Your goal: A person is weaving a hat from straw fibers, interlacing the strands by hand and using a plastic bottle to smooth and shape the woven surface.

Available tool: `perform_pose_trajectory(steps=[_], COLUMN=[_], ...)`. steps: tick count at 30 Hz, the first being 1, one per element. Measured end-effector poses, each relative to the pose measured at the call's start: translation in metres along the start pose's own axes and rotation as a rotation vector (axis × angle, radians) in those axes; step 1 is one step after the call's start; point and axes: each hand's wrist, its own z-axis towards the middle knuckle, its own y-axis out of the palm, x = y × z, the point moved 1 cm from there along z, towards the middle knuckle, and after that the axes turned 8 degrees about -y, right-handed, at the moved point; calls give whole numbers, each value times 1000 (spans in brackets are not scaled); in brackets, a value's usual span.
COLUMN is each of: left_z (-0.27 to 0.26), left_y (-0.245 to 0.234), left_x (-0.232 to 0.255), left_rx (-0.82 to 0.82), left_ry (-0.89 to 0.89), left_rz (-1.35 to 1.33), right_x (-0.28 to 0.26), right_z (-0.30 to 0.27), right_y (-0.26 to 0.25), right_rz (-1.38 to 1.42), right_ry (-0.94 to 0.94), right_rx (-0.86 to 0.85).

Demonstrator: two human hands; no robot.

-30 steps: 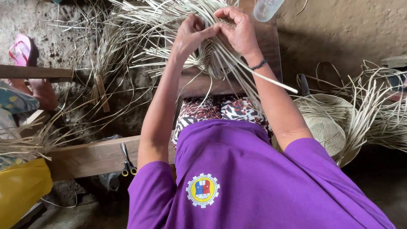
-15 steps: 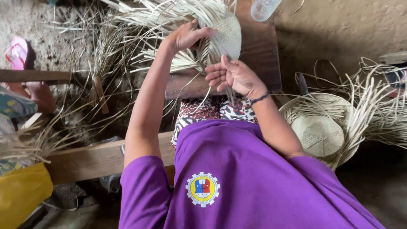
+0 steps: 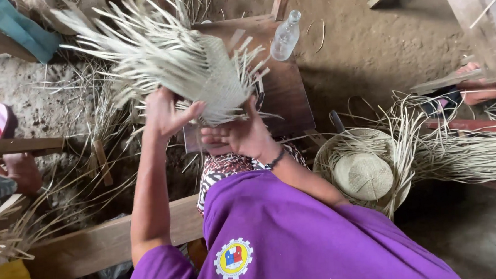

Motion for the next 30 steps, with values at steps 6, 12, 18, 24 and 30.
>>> perform_pose_trajectory(steps=[6, 12, 18, 24, 30], left_z=[-44, -59, -32, 4, 27], left_y=[-81, -84, -25, 46, 75], left_x=[55, 22, 4, -26, -29], left_rx=[142, 232, 275, -9, 27], left_ry=[333, 207, 650, 246, 290], left_rz=[62, 480, 307, 336, 330], right_x=[-23, -103, -150, -174, -219], right_z=[82, 144, 130, 118, 144], right_y=[46, 61, 16, -19, -133], right_rz=[-107, -761, -1355, -1167, -1767], right_ry=[-101, -259, -346, -206, -113], right_rx=[-66, -260, -436, 300, 371])
